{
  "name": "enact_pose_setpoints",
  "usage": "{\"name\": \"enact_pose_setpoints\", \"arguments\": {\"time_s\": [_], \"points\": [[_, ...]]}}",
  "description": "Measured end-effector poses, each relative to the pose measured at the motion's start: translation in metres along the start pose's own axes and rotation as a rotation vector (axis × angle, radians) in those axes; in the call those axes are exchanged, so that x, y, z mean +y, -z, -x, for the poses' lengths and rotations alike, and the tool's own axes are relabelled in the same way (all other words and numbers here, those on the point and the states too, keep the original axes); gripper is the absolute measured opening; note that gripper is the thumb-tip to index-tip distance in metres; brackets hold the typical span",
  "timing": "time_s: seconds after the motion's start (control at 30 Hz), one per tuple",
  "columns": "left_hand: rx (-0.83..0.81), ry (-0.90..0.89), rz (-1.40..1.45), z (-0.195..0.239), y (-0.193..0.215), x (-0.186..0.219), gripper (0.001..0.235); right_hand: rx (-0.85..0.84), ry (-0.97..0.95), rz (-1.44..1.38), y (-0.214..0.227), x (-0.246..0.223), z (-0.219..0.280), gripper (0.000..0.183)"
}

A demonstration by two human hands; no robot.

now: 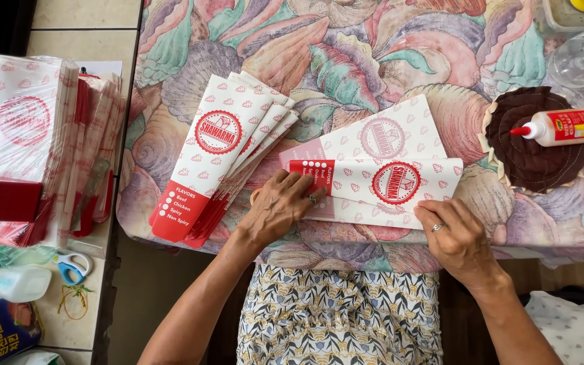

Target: Manually folding the bottom edges of paper food sleeves and stacking them on a table.

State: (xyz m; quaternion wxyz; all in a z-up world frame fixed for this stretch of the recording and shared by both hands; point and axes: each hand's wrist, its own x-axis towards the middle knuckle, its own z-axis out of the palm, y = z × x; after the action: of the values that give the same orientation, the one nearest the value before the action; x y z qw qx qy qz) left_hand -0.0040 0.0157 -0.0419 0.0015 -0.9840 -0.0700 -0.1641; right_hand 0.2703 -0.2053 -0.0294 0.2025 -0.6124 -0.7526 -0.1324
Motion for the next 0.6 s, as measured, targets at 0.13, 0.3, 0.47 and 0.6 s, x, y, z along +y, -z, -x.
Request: {"name": "enact_pose_setpoints", "arguments": {"time_s": [0.13,0.3,0.47,0.6], "points": [[-0.003,0.069,0.013,-0.007,0.004,0.007,0.009,-0.038,-0.021,0.048,-0.007,0.007,0.012,0.055],[-0.06,-0.015,0.142,-0.019,0.016,0.015,0.021,-0.087,0.077,0.168,0.003,0.0,0.001,0.03],[-0.115,0.026,0.02,-0.018,0.001,0.015,0.008,-0.063,0.11,0.206,-0.009,0.007,0.011,0.017],[-0.077,-0.01,-0.056,-0.027,0.014,0.018,0.01,0.007,0.114,0.199,-0.006,0.005,0.002,0.017]]}}
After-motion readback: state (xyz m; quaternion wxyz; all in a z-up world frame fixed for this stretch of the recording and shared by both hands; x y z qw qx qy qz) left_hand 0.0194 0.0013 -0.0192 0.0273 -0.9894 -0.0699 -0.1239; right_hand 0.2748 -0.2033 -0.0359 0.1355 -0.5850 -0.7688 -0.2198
